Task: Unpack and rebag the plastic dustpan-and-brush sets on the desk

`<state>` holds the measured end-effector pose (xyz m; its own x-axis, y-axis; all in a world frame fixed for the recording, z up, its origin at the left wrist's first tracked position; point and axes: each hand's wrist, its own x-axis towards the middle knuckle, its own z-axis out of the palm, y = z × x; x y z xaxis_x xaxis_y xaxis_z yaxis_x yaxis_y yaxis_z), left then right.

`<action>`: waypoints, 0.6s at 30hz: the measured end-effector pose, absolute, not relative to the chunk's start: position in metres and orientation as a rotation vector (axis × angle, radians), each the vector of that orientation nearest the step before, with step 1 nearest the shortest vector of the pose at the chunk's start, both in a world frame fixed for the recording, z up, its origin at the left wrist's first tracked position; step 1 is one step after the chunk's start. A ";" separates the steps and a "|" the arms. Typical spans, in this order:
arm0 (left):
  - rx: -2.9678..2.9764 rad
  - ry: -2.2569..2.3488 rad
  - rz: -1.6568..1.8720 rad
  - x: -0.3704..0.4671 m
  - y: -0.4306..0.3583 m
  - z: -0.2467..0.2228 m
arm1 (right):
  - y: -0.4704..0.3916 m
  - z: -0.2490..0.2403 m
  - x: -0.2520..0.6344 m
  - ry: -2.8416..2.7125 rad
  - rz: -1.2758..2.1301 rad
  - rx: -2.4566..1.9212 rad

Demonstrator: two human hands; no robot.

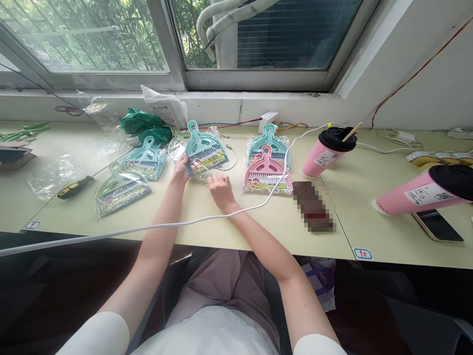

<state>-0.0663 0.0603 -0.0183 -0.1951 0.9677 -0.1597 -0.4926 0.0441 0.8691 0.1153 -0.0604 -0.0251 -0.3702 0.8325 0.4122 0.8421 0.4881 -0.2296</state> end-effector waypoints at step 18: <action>0.726 0.897 1.568 0.006 0.028 0.003 | -0.032 -0.010 0.143 -0.857 1.308 -1.130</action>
<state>0.0065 0.0283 0.0030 -0.1773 0.9840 -0.0179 -0.5142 -0.0771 0.8542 0.1425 -0.0321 -0.0096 0.1122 0.9864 -0.1201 -0.2834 -0.0841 -0.9553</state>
